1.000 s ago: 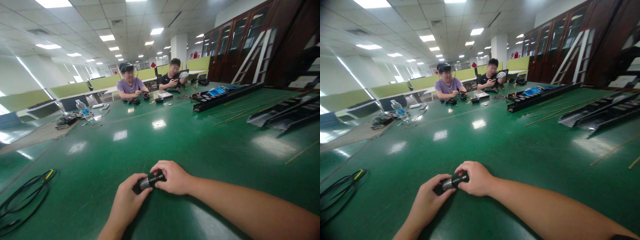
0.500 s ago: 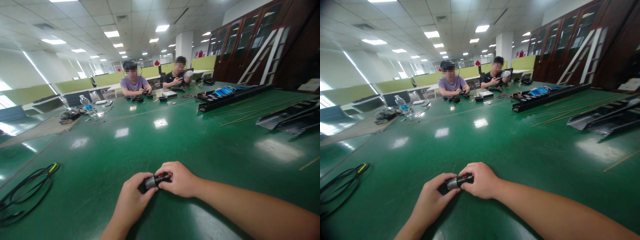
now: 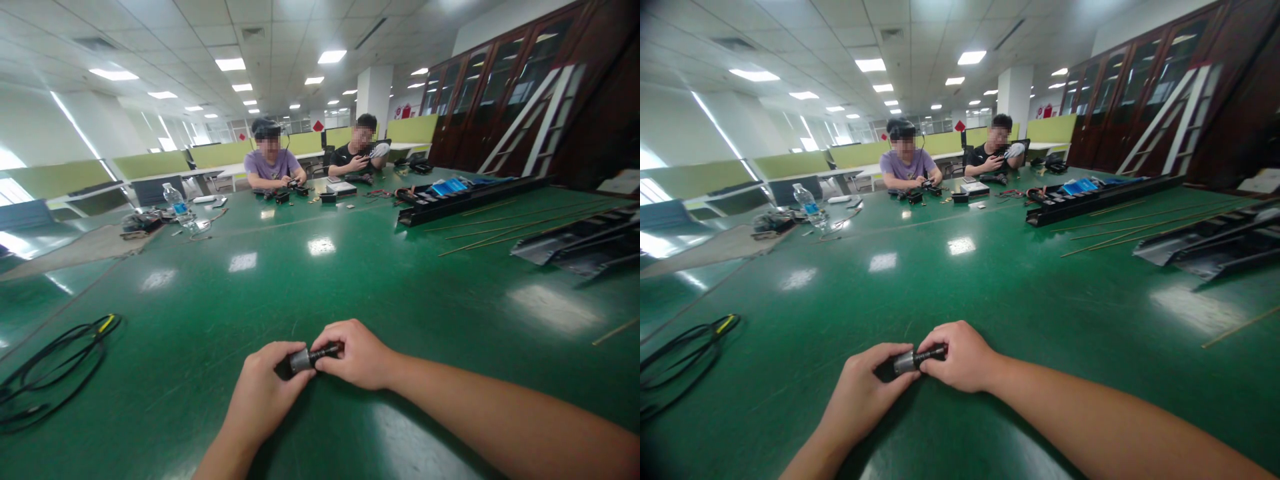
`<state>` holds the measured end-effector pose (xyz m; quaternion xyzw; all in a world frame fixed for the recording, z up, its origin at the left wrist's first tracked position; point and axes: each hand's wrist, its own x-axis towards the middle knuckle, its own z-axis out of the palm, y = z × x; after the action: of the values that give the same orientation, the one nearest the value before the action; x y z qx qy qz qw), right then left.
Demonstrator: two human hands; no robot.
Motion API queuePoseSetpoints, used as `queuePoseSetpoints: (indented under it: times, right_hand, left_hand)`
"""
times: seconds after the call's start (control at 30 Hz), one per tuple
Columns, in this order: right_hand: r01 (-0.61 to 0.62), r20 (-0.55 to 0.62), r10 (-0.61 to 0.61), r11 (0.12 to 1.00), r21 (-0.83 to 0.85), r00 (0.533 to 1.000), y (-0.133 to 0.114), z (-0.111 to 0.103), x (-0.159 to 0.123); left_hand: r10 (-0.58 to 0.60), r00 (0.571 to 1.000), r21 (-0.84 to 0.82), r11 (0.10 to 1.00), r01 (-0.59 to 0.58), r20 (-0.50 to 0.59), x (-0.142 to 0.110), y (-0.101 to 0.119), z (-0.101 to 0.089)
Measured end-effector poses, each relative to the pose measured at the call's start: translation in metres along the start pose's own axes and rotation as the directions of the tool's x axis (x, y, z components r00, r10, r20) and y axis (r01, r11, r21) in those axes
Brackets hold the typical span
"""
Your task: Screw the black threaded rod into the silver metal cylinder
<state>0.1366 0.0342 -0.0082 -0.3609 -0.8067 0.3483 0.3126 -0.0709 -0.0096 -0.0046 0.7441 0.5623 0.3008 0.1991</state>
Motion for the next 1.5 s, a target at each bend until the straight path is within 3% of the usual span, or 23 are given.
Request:
queuePoseSetpoints:
  times: [1.5]
  right_hand:
    - [-0.023, 0.029, 0.021, 0.998, 0.058, 0.999, 0.0037, 0.0001, 0.0007]
  left_hand:
    - [0.022, 1.000, 0.060, 0.998, -0.023, 0.009, -0.0010, 0.0009, -0.0047]
